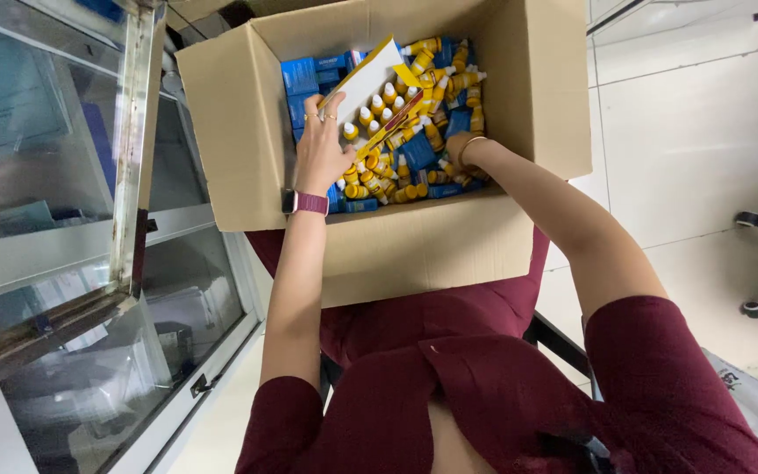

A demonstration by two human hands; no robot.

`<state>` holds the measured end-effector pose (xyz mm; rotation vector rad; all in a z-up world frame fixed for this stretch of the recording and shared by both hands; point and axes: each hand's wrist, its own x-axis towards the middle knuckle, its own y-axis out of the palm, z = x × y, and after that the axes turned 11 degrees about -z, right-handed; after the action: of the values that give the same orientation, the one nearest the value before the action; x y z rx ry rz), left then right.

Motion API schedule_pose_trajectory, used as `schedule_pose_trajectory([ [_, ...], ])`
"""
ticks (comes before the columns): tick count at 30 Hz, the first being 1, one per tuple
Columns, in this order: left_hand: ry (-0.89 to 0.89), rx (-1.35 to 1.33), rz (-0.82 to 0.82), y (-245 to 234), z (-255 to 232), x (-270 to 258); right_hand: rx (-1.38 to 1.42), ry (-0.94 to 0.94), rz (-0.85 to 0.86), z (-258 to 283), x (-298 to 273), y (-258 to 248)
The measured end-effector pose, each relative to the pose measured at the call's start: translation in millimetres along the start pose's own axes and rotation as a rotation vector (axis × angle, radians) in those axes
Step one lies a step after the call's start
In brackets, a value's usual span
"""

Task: Unpacking medical bottles and boxed medications from a shipping carton and placing them into a storage cabinet.

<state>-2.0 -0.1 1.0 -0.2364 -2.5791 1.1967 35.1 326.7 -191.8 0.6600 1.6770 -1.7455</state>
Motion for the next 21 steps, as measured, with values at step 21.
schedule_pose_trajectory([
  [21, 0.05, -0.082, -0.045, 7.7, 9.0, -0.9, 0.512, -0.613, -0.983, 124.1, -83.1, -167.6],
])
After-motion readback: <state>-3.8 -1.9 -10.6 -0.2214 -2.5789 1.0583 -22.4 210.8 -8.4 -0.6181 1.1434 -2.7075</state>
